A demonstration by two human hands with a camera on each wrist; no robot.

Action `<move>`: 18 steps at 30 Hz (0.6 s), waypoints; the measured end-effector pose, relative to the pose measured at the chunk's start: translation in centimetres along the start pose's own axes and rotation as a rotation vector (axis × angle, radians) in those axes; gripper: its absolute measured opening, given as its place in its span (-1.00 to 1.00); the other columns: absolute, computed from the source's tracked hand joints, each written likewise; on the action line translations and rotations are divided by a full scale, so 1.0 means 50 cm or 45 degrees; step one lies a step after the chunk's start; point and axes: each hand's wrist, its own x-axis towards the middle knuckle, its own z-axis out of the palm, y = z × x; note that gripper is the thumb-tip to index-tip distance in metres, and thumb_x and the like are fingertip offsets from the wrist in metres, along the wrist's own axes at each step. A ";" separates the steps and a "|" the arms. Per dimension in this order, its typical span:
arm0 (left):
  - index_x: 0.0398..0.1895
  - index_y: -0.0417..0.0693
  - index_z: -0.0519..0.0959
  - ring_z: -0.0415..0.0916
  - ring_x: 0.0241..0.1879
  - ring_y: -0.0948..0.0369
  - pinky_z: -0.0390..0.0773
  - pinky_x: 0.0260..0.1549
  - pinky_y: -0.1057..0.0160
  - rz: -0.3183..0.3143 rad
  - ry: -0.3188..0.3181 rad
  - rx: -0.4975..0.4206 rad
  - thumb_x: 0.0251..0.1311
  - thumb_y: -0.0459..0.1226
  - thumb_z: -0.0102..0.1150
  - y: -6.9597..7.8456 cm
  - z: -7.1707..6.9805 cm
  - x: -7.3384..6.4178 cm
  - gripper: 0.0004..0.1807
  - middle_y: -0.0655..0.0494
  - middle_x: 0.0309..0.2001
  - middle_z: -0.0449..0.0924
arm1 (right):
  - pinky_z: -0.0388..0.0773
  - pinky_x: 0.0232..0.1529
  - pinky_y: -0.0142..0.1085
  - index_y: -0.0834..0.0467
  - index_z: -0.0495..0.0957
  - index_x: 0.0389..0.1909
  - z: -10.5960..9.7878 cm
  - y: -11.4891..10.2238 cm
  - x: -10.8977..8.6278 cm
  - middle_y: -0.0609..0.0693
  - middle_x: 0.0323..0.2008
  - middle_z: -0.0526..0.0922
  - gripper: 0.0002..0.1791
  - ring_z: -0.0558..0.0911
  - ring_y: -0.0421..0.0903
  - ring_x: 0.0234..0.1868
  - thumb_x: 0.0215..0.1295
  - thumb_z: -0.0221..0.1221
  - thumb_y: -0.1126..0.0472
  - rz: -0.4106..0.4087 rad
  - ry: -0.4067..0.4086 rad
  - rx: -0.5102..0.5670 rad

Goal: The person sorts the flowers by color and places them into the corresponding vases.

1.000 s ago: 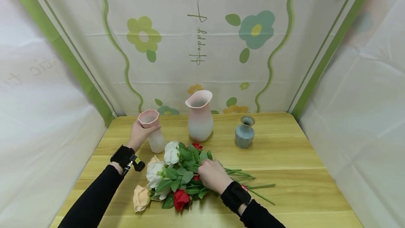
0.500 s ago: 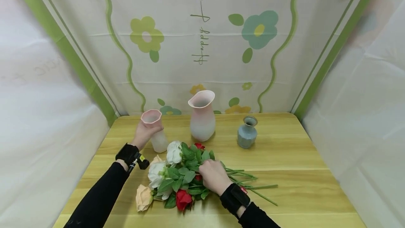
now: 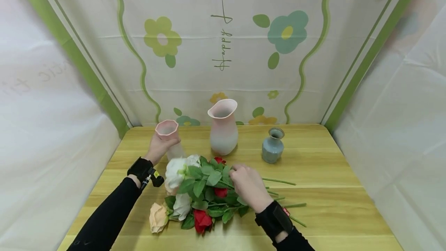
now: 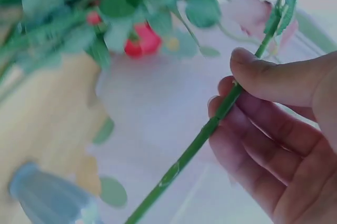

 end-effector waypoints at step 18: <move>0.37 -0.23 0.23 0.35 0.14 -0.03 0.41 0.10 0.05 0.014 0.070 0.004 -0.03 -0.49 0.44 -0.067 -0.002 0.031 -0.14 -0.23 0.18 0.37 | 0.58 -0.23 -0.27 0.27 0.66 -0.15 -0.104 0.046 0.002 0.08 -0.22 0.62 -0.81 0.61 0.00 -0.23 0.20 0.29 0.42 0.102 0.497 0.119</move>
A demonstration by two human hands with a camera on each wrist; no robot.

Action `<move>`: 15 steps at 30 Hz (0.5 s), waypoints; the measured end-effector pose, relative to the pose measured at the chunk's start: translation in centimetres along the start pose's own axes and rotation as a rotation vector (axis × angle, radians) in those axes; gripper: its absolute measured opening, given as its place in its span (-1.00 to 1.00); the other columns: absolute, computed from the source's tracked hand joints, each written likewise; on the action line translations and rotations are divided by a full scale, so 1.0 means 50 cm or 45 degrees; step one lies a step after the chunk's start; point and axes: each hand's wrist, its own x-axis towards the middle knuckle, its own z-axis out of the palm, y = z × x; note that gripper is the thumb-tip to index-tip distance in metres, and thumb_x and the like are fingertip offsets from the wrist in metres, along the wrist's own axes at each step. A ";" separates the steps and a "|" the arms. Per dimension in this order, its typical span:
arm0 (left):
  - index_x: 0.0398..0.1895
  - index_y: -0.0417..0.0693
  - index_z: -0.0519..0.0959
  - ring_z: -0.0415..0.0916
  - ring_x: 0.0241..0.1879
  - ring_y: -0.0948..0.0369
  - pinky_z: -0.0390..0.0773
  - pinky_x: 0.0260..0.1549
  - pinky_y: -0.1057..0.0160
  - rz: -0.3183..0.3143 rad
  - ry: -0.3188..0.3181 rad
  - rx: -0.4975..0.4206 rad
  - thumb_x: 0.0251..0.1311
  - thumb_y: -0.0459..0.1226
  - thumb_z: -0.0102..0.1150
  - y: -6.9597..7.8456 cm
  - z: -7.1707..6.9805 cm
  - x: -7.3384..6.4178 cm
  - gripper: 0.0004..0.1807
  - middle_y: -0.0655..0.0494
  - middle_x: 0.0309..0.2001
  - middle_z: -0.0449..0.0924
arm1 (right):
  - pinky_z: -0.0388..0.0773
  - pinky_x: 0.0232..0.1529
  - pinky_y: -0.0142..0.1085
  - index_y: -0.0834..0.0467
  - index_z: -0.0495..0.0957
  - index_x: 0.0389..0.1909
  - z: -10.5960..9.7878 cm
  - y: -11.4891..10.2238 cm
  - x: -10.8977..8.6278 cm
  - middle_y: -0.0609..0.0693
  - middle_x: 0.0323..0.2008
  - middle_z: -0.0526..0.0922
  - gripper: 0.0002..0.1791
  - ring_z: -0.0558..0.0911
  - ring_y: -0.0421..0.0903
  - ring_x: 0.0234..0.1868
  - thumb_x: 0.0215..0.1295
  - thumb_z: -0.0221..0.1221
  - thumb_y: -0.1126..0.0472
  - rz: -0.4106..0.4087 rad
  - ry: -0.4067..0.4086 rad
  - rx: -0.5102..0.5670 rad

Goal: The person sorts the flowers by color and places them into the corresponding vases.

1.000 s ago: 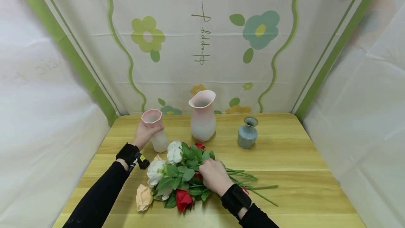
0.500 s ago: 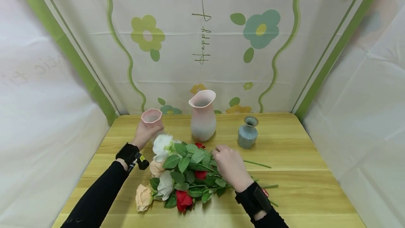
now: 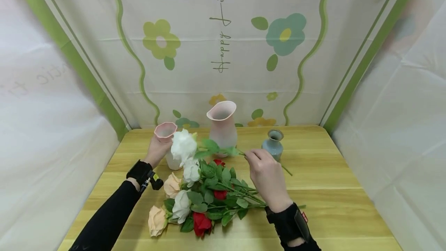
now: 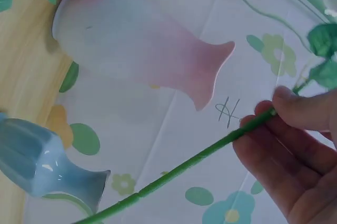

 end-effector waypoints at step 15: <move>0.35 -0.13 0.28 0.39 0.09 0.00 0.42 0.09 0.01 0.050 0.017 0.054 -0.04 -0.41 0.47 -0.009 -0.003 -0.001 -0.17 -0.14 0.13 0.42 | 0.66 -0.27 -0.27 0.35 0.63 -0.12 0.028 0.008 0.029 0.19 -0.25 0.66 -0.83 0.68 0.05 -0.30 0.28 0.26 0.42 0.031 0.337 0.389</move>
